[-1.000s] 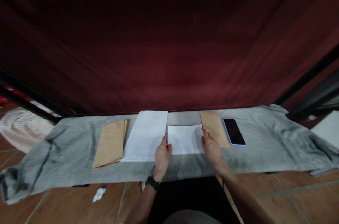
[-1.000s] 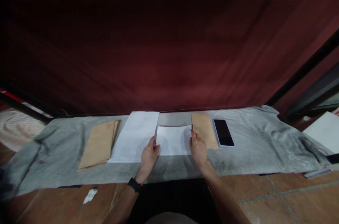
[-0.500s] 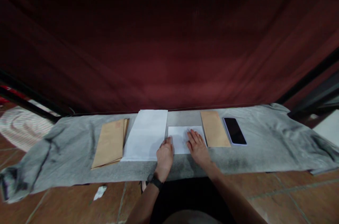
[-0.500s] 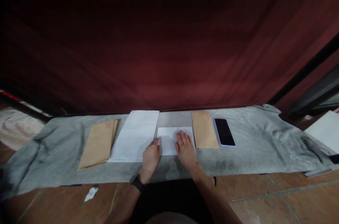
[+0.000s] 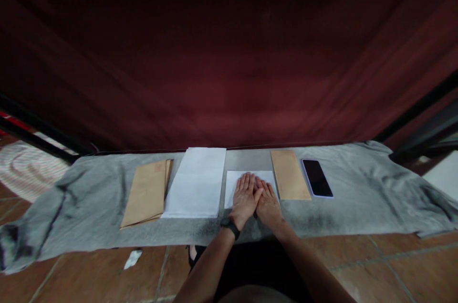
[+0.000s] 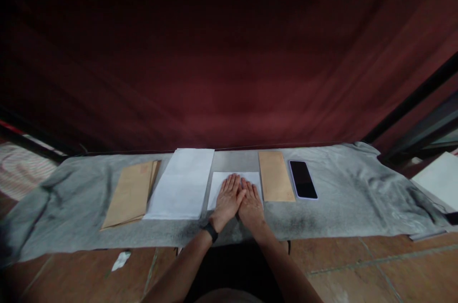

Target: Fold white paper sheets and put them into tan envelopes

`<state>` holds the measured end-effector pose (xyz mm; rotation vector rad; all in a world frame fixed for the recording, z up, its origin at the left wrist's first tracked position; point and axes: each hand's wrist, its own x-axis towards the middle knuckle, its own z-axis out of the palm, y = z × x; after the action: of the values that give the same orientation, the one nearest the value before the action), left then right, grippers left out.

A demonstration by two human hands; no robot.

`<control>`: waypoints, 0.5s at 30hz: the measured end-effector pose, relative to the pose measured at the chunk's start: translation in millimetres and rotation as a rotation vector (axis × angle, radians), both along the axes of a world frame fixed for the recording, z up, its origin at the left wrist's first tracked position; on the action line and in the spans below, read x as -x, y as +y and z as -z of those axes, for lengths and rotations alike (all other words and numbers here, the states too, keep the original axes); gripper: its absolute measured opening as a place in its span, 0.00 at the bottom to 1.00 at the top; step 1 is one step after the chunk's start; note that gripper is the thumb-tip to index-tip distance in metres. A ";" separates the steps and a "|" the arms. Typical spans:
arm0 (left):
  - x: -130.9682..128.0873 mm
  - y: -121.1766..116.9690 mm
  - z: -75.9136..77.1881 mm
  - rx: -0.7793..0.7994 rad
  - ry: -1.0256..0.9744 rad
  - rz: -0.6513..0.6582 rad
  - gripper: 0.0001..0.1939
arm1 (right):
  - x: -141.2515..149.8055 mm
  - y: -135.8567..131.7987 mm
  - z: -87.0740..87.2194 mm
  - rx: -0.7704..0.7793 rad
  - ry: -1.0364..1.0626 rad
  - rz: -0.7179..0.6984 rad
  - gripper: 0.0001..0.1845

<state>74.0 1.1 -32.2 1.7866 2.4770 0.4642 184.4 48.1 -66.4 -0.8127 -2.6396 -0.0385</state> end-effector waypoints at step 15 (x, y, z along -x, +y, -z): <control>17.7 -31.6 14.3 -0.052 0.092 -0.249 0.31 | -10.2 -0.2 12.9 -0.013 0.175 0.173 0.30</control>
<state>56.3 -30.5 -46.4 1.5553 2.7914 0.4732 194.6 47.9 -79.2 -0.9907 -2.3986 -0.0283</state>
